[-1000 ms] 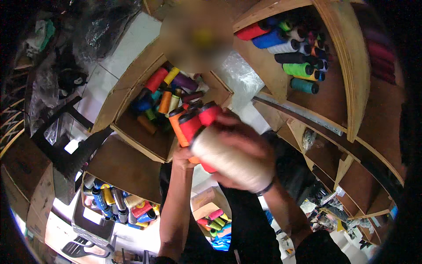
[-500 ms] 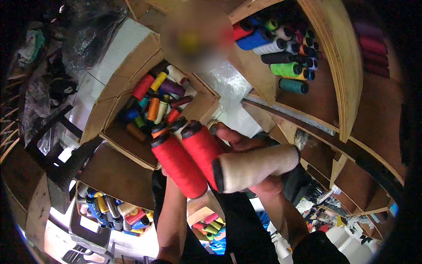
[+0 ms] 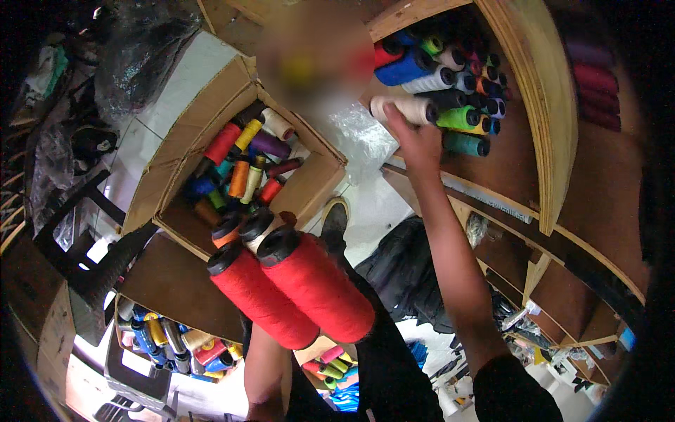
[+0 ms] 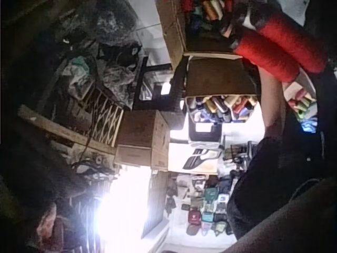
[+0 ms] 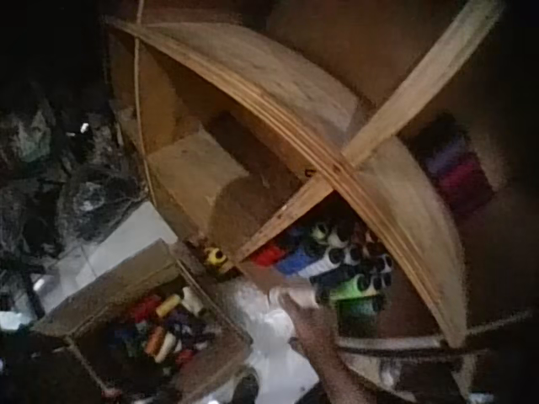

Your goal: The person organizes thread spools by taking them from a cardboard box and placing them onto wooden shelves.

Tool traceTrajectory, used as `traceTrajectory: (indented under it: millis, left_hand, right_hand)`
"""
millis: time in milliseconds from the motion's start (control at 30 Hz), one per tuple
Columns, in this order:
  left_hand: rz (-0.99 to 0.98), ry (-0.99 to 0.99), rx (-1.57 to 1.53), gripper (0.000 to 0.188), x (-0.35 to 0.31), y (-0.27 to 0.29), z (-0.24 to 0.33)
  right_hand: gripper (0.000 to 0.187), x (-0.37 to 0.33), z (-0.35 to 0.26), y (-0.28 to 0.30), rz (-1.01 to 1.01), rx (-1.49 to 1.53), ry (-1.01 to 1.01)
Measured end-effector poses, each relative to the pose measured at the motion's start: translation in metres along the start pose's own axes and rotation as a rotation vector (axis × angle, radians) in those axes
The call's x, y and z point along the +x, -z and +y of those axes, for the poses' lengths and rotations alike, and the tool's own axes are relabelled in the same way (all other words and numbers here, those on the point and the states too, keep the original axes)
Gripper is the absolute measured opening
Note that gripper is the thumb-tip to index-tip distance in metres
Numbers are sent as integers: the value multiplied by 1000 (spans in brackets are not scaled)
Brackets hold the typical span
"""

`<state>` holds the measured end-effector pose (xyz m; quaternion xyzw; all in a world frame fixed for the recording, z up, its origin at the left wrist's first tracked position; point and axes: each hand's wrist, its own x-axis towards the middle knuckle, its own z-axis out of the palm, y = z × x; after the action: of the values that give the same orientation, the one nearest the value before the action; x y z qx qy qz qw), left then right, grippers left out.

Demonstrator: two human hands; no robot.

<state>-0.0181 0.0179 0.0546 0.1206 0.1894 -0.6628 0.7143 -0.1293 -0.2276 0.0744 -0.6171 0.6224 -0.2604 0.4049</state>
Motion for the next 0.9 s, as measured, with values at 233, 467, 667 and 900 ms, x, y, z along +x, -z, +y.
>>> traceTrajectory:
  millis: [233,467,667,900]
  left_hand:
    - [1,21,-25,78,-1,4,5]
    - [-21,17,-37,78,4,5,16]
    - [-25,19,-43,77,3,12,27]
    - [-52,81,-62,76,11,0,24]
  right_hand:
    - [40,41,26,-61,224,-359,125]
    - [39,45,43,-60,259,-485,124]
    - [42,-22,-58,-9,-726,-186,-280]
    - [48,-83,-107,25,-1077,-185,-128]
